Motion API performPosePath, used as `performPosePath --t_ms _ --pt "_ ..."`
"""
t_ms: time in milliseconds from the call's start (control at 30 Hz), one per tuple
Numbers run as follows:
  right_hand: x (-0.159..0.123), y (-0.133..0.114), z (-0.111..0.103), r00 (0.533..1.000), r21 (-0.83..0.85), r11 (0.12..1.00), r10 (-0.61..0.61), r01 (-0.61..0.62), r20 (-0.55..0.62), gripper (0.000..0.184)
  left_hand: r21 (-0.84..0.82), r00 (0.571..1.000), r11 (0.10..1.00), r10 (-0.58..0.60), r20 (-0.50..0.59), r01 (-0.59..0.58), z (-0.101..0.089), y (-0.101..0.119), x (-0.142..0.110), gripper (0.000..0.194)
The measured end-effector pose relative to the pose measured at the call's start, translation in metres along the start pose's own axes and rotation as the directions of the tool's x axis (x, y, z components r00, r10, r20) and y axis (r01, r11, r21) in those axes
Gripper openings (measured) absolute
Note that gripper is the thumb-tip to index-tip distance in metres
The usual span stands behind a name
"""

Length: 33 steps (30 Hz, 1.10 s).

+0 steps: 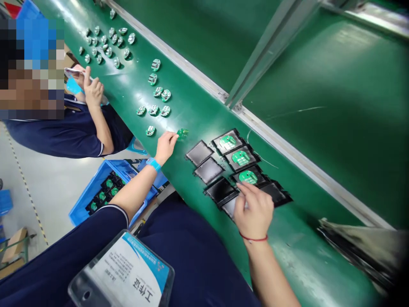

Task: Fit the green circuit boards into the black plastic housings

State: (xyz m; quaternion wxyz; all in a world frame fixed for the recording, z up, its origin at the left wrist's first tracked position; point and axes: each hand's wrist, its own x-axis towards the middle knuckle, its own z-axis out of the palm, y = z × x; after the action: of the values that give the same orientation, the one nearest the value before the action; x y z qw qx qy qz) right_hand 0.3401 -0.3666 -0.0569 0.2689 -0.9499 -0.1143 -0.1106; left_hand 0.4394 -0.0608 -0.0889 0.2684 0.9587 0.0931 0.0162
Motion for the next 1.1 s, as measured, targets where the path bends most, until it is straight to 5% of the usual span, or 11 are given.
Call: performPosePath --t_ms 100,267,400,533,633,800,900,1100 --pt "0.005 -0.01 -0.003 0.999 -0.001 0.999 0.034 -0.034 0.04 0.026 -0.205 0.975 0.978 0.088 0.204 -0.046 0.003 0.051 -0.028 0.023" --pt "-0.007 -0.006 -0.01 0.994 -0.08 0.991 0.112 -0.111 0.004 0.025 -0.398 0.818 0.904 0.343 0.463 -0.155 0.023 0.124 -0.078 0.021" --pt "-0.033 0.02 -0.018 0.984 -0.103 0.979 0.172 -0.177 -0.051 0.018 -0.399 0.717 0.901 0.391 0.578 -0.169 0.046 0.157 -0.1 0.022" --pt "-0.046 0.065 -0.021 0.956 -0.199 0.936 0.295 -0.291 -0.013 0.023 -0.27 0.686 0.929 0.37 0.627 -0.254 0.071 0.171 -0.105 0.026" --pt "-0.041 0.098 -0.015 0.922 -0.316 0.877 0.386 -0.362 0.017 0.03 -0.123 0.663 0.866 0.456 0.594 -0.485 0.083 0.174 -0.103 0.031" --pt "-0.029 0.121 0.0 0.891 -0.347 0.864 0.433 -0.366 0.139 0.034 -0.023 0.446 0.589 0.636 0.63 -0.808 0.099 0.181 -0.104 0.035" --pt "-0.027 0.122 0.005 0.876 -0.348 0.856 0.456 -0.383 0.158 0.035 0.002 0.37 0.491 0.652 0.662 -0.871 0.113 0.186 -0.108 0.047" --pt "-0.031 0.124 0.007 0.858 -0.355 0.847 0.479 -0.396 0.185 0.035 0.084 0.381 0.465 0.593 0.71 -0.881 0.136 0.192 -0.113 0.065"
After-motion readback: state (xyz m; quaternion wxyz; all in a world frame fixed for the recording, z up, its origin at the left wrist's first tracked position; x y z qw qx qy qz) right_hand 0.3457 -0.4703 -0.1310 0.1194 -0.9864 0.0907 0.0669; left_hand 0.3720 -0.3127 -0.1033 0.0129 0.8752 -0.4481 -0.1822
